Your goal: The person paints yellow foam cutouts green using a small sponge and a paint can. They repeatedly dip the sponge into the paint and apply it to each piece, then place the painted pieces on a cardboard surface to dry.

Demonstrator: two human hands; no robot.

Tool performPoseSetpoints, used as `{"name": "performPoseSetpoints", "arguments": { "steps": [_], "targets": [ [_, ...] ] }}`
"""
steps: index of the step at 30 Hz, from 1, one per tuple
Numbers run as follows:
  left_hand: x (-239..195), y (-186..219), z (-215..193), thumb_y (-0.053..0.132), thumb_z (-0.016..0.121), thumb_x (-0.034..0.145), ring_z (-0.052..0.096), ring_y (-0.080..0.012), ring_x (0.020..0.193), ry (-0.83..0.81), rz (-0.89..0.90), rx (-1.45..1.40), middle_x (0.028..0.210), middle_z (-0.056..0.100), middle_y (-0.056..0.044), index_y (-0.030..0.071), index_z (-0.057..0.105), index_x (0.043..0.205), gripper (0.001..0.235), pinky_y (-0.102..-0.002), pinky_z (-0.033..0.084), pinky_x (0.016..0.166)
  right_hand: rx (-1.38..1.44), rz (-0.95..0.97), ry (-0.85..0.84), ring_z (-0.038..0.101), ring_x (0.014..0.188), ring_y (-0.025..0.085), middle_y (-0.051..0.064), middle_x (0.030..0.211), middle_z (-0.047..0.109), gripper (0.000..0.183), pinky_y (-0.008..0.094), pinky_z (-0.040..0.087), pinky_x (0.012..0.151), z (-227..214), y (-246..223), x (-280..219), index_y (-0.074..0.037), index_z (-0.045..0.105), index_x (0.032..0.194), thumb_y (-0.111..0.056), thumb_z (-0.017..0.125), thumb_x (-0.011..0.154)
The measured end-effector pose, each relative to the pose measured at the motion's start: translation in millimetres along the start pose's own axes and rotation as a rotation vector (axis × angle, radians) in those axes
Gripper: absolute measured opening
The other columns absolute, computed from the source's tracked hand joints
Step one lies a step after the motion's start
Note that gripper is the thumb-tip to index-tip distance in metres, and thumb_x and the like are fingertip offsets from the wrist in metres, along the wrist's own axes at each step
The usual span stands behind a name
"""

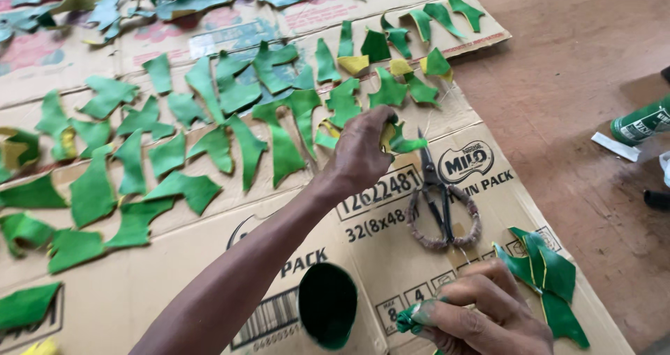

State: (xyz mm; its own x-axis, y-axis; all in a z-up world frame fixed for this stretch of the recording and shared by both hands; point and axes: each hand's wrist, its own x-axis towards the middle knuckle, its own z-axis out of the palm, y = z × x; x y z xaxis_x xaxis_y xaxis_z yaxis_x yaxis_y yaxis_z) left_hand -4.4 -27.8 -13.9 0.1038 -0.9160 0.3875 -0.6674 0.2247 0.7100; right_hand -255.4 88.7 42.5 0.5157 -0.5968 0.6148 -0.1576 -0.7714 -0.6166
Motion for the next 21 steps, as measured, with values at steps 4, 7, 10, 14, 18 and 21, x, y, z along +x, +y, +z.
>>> {"name": "performPoseSetpoints", "arguments": {
  "steps": [4,7,10,14,18,21],
  "targets": [
    [32.1,-17.8,32.1,-0.004,0.072,0.065,0.068,-0.0338,0.087,0.026,-0.128,-0.019,0.093,0.066,-0.021,-0.002,0.058,0.103,0.041,-0.045,0.054,0.081,0.0,0.009,-0.006,0.057,0.077,0.014,-0.006,0.074,0.061,0.037,0.025,0.049,0.071,1.2,24.7,1.7,-0.019,0.076,0.092,-0.015,0.091,0.058],
    [46.9,-20.2,52.5,-0.005,0.07,0.065,0.065,-0.0294,0.089,-0.028,-0.277,0.023,0.095,0.064,-0.019,-0.002,0.056,0.103,0.04,-0.043,0.053,0.084,0.021,0.066,-0.023,0.057,0.077,0.013,-0.007,0.074,0.062,0.038,0.025,0.048,0.072,2.9,29.5,-2.1,-0.02,0.076,0.092,-0.016,0.09,0.057],
    [50.7,-17.0,63.1,-0.008,0.066,0.066,0.059,-0.0306,0.098,-0.133,-0.35,0.104,0.103,0.058,-0.021,-0.003,0.051,0.109,0.046,-0.043,0.051,0.091,0.051,0.065,-0.044,0.058,0.077,0.013,-0.007,0.075,0.063,0.037,0.025,0.048,0.073,-2.4,34.6,-1.7,-0.019,0.077,0.093,-0.013,0.089,0.058],
    [36.9,-9.0,60.5,-0.004,0.062,0.072,0.053,-0.0365,0.11,-0.239,-0.341,0.165,0.113,0.052,-0.025,-0.008,0.045,0.118,0.049,-0.049,0.043,0.102,0.055,0.075,0.005,0.059,0.077,0.012,-0.007,0.075,0.062,0.037,0.024,0.049,0.072,-2.6,33.8,-4.1,-0.018,0.076,0.093,-0.013,0.092,0.06],
    [28.1,12.6,39.8,0.003,0.064,0.068,0.046,-0.0434,0.124,-0.316,-0.341,0.276,0.125,0.048,-0.03,-0.011,0.041,0.126,0.064,-0.05,0.035,0.114,-0.012,0.047,0.021,0.06,0.076,0.013,-0.006,0.075,0.061,0.037,0.025,0.05,0.07,-7.3,25.8,0.3,-0.018,0.076,0.092,-0.016,0.093,0.059],
    [10.9,35.3,17.3,0.006,0.069,0.069,0.028,-0.059,0.133,-0.201,-0.143,0.269,0.141,0.032,-0.042,-0.013,0.03,0.141,0.084,-0.058,0.02,0.114,-0.016,0.046,0.025,0.061,0.075,0.014,-0.004,0.075,0.062,0.037,0.027,0.051,0.069,-14.2,12.1,1.3,-0.016,0.074,0.091,-0.015,0.091,0.058]
  ]
}}
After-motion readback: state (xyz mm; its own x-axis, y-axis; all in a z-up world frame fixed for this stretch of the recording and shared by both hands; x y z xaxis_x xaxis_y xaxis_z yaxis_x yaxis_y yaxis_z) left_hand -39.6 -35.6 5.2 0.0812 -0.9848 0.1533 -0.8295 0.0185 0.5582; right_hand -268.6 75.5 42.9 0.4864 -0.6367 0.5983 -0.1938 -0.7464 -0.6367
